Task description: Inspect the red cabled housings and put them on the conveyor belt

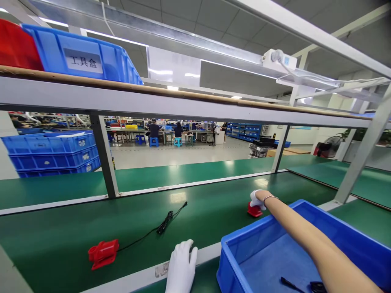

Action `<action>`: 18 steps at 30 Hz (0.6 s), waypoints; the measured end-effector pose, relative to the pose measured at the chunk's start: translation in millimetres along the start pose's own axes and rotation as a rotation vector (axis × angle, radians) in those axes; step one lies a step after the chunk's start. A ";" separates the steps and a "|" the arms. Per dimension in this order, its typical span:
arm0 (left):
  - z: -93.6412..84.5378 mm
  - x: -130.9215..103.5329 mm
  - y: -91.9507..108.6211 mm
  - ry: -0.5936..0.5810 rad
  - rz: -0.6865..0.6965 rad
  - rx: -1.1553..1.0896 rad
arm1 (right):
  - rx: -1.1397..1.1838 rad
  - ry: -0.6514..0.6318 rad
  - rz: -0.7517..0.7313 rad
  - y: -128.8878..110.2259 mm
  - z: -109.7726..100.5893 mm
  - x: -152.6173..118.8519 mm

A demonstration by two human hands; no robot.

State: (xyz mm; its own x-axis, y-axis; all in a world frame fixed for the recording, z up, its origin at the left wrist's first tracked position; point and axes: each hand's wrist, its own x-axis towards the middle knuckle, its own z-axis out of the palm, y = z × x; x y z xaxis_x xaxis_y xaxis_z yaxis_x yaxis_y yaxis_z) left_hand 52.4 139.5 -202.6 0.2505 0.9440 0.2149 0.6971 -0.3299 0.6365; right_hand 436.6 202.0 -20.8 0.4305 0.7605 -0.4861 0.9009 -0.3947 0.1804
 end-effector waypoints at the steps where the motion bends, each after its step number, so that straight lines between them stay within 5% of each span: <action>1: 0.1 0.7 -0.6 0.000 0.003 0.004 | 0.004 -0.047 -0.012 -2.8 4.5 2.9; 4: -0.5 2.8 -2.6 0.003 0.022 0.018 | 0.031 -0.085 -0.086 -5.1 6.5 3.3; 7: -1.8 5.0 -4.1 -0.002 0.048 0.025 | 0.059 0.042 -0.174 8.5 -4.2 -9.3; 12: -2.5 10.7 -4.7 -0.020 0.080 0.035 | 0.072 0.333 -0.198 74.8 -12.0 -59.2; 18: -3.2 12.8 -2.8 -0.010 0.121 0.048 | 0.066 0.268 0.000 141.7 53.3 -138.4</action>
State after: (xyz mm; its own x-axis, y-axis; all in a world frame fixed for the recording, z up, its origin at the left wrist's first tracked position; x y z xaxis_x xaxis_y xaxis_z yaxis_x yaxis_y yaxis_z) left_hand 51.6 152.5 -199.3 0.3413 0.8971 0.2804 0.6924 -0.4417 0.5705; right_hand 501.8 13.3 26.4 0.4374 0.8664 -0.2410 0.8993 -0.4206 0.1202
